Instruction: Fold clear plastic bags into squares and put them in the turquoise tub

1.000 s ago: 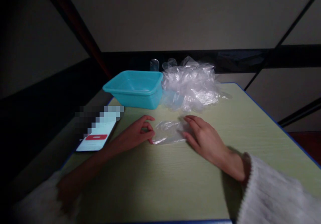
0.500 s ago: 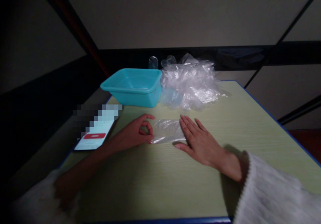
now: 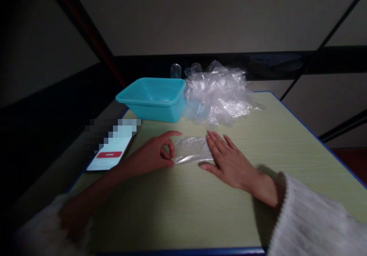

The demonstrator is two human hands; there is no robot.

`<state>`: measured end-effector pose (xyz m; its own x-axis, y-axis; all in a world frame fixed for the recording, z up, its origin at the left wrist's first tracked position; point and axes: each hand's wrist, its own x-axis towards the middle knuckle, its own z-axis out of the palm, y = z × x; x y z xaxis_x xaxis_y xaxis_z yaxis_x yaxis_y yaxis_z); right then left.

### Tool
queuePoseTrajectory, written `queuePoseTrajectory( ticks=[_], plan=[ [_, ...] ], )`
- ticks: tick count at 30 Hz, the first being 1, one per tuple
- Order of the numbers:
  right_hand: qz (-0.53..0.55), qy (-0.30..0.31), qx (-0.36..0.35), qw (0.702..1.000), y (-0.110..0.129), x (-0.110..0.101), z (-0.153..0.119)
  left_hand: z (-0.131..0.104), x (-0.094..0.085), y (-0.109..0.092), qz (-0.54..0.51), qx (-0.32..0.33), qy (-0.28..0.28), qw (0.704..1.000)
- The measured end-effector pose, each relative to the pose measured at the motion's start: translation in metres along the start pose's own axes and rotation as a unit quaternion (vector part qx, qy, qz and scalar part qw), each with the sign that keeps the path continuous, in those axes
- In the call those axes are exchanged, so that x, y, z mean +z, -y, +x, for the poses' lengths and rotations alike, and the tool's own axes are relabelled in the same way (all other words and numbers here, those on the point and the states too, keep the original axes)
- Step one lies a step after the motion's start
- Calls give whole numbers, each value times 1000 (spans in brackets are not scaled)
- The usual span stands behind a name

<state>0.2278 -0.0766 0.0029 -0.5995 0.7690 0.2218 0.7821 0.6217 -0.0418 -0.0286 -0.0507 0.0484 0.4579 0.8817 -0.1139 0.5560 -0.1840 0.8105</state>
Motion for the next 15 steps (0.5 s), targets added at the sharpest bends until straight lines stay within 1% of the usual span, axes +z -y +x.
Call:
queuePoseTrajectory(
  ticks=[3, 7, 8, 9, 10, 12, 13, 14, 15],
  plan=[
    [-2, -6, -3, 1000, 0, 0, 0, -2, -5, -1, 14, 1, 13, 1000],
    [1, -7, -4, 1000, 0, 0, 0, -1, -10, 2, 43, -19, 54, 997],
    [1, -5, -5, 1000, 0, 0, 0, 0, -10, 2, 55, -18, 51, 997],
    [0, -4, -4, 1000, 0, -1, 0, 0, -7, 2, 68, -11, 27, 997],
    [0, -3, -4, 1000, 0, -1, 0, 1, -3, 1, 82, 6, -11, 997],
    [2, -4, -2, 1000, 0, -1, 1, 1, 10, -1, 114, 61, -116, 985],
    [4, -5, -1, 1000, 1, -1, 1, 1, 17, -3, 137, 104, -136, 976],
    [6, -8, -2, 1000, 1, 0, 1, 0, 26, -4, 167, 147, -140, 965],
    [6, -10, -3, 1000, 1, 0, 1, 0, 34, -6, 198, 183, -131, 954]
  ],
)
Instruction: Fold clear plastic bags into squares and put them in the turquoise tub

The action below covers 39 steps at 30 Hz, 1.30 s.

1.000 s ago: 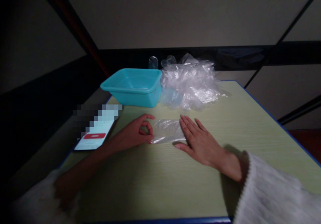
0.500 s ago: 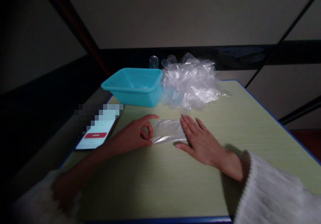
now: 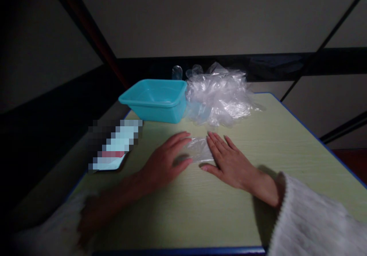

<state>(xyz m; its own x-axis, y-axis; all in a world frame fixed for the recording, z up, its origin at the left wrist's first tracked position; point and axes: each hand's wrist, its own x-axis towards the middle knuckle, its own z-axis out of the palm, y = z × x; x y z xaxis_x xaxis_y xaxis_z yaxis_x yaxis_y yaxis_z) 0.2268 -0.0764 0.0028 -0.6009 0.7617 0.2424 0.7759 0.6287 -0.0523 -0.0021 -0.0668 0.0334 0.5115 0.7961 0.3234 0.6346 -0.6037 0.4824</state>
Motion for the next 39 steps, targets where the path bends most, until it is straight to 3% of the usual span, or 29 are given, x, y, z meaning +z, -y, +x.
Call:
queuePoseTrajectory(
  ticks=[3, 8, 19, 25, 34, 39],
  plan=[
    [-2, -10, -9, 1000, -1, 2, 0, -2, 16, -11, 51, 63, 50, 995],
    [-15, -2, -16, 1000, -2, 3, -1, 2, 26, -13, 98, 66, 110, 987],
    [-6, -3, -7, 1000, -2, 3, 0, 0, 28, -9, 127, 68, 97, 985],
    [-16, 8, -9, 1000, -2, 2, 0, -6, 24, 3, 139, 65, 111, 982],
    [-13, 24, -2, 1000, -1, 0, 1, -14, 13, 15, 156, 18, 134, 978],
    [56, 13, 10, 998, -3, -3, 1, -14, 11, 16, 144, 1, 138, 980]
  ],
)
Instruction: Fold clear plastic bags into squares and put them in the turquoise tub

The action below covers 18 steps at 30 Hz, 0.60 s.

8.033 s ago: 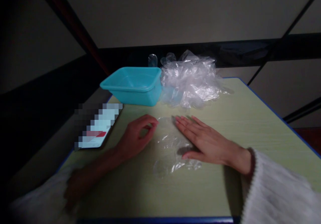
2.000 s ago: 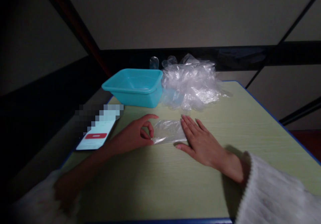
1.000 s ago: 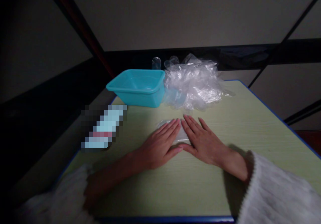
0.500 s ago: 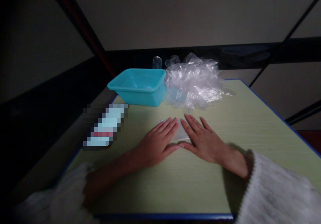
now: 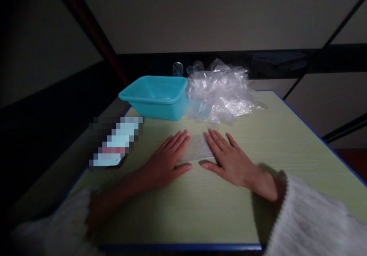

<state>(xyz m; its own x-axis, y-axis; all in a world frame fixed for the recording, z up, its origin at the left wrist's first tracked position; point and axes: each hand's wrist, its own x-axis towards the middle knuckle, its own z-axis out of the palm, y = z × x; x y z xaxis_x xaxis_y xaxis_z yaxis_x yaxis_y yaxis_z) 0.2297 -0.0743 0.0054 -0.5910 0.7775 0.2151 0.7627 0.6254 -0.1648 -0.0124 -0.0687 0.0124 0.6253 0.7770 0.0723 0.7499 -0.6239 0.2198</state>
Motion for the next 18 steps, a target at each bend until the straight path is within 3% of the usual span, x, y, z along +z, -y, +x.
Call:
queuePoseTrajectory(
  ticks=[6, 18],
  plan=[
    [212, -94, 99, 968, -20, -9, 5, 2, -5, -2, -16, -37, -20, 999],
    [237, -112, 95, 960, -27, -18, 9, 0, -7, 4, -12, -20, -44, 999]
  ],
)
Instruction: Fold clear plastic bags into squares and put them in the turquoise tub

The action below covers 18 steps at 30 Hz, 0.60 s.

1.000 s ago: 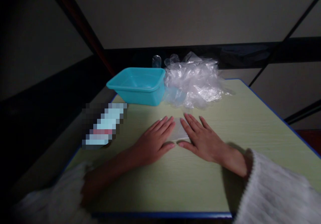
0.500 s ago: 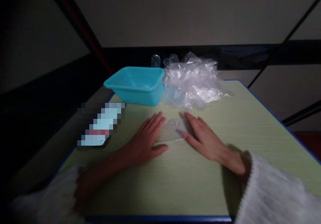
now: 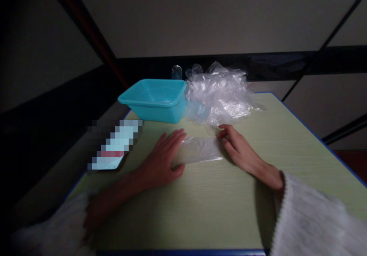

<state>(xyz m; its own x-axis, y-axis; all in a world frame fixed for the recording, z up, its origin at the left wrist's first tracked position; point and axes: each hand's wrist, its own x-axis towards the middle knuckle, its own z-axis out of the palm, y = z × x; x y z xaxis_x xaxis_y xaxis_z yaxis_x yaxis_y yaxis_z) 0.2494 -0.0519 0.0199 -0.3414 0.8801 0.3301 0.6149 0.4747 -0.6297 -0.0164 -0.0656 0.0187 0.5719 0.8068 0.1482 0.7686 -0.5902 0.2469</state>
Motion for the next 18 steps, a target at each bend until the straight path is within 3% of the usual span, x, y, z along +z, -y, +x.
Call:
queuePoseTrajectory(
  ticks=[8, 14, 18],
  plan=[
    [19, -2, 18, 1000, 2, -1, 0, 3, -4, 0, -17, 3, -4, 1000],
    [21, -44, 77, 996, 3, -1, 1, 2, -8, -2, -28, 90, 46, 995],
    [49, -41, 90, 994, 3, 0, 0, 1, -9, -3, -25, 113, 39, 993]
  ],
)
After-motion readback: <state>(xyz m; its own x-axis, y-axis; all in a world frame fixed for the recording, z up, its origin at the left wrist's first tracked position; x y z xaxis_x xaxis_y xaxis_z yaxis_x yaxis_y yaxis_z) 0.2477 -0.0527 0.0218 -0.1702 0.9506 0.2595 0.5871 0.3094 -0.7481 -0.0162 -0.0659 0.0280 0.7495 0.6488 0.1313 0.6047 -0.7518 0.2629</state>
